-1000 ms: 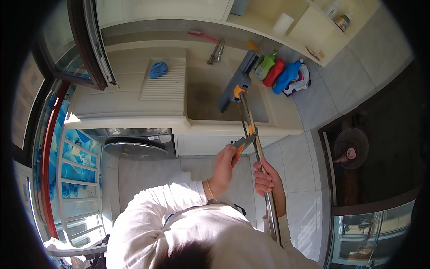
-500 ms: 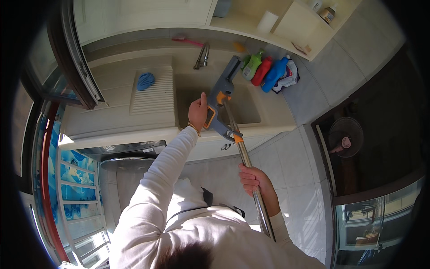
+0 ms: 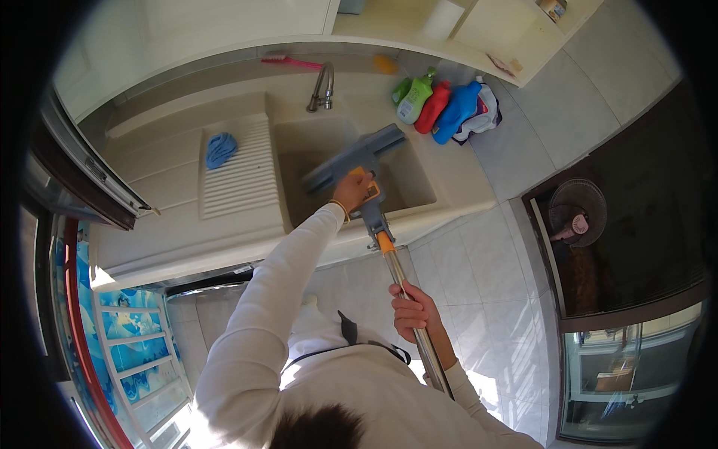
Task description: The person cleans a balcony area using a long-handled squeegee. They wipe the window frame, then mop the tiled floor, briefly move a pair of shoes, and rinse the squeegee in a sink before continuing to mop the floor.
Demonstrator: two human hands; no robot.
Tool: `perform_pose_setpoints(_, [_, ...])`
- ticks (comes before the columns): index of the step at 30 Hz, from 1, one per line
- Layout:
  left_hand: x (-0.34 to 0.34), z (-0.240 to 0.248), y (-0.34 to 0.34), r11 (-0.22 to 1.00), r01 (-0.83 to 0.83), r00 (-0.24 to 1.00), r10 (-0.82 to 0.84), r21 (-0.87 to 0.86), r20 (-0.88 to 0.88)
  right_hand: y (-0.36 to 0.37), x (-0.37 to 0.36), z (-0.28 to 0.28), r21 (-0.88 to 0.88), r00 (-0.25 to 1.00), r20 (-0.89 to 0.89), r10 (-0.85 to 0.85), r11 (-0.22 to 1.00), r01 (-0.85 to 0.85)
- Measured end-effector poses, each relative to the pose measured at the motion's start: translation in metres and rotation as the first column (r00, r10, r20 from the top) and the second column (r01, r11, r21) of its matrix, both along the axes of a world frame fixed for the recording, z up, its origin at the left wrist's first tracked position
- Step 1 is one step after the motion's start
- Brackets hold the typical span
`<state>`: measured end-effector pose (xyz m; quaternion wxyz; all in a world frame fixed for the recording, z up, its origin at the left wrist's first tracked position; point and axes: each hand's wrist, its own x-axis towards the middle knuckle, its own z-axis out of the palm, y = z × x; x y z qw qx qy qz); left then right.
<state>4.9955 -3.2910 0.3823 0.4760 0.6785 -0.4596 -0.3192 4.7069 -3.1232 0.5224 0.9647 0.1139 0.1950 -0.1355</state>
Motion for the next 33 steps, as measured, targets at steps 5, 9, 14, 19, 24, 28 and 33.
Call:
perform_pose_setpoints(5, [0.016, -0.047, -0.031, 0.989, 0.083, 0.968, -0.11, 0.125, 0.226, -0.024, 0.024, -0.033, 0.194, 0.981, 0.182, -0.063, 0.981, 0.027])
perform_pose_setpoints(9, [0.025, -0.071, -0.061, 0.916, 0.171, 0.916, -0.284, 0.364, 0.283, -0.05, 0.044, -0.044, 0.301, 0.969, 0.219, -0.116, 0.953, 0.046])
perform_pose_setpoints(14, [0.033, -0.075, -0.098, 0.78, 0.272, 0.778, -0.523, 0.563, 0.348, -0.094, 0.058, -0.025, -0.004, 0.86, -0.463, 0.215, 0.969, -0.245])
perform_pose_setpoints(19, [0.043, -0.077, -0.129, 0.674, 0.368, 0.474, -0.728, 0.641, 0.495, -0.126, 0.073, -0.021, 0.027, 0.892, -0.406, 0.2, 0.978, -0.207])
perform_pose_setpoints(24, [0.051, -0.083, -0.157, 0.661, 0.353, 0.447, -0.74, 0.662, 0.502, -0.146, 0.078, -0.038, 0.088, 0.948, -0.259, 0.186, 0.982, -0.169])
perform_pose_setpoints(28, [0.049, -0.092, -0.165, 0.684, 0.374, 0.424, -0.727, 0.627, 0.54, -0.148, 0.073, -0.05, 0.096, 0.969, -0.196, 0.152, 0.986, -0.135])
perform_pose_setpoints(33, [0.038, -0.095, -0.143, 0.77, 0.284, 0.671, -0.585, 0.571, 0.455, -0.126, 0.058, -0.05, -0.005, 0.958, -0.253, 0.133, 0.99, -0.138])
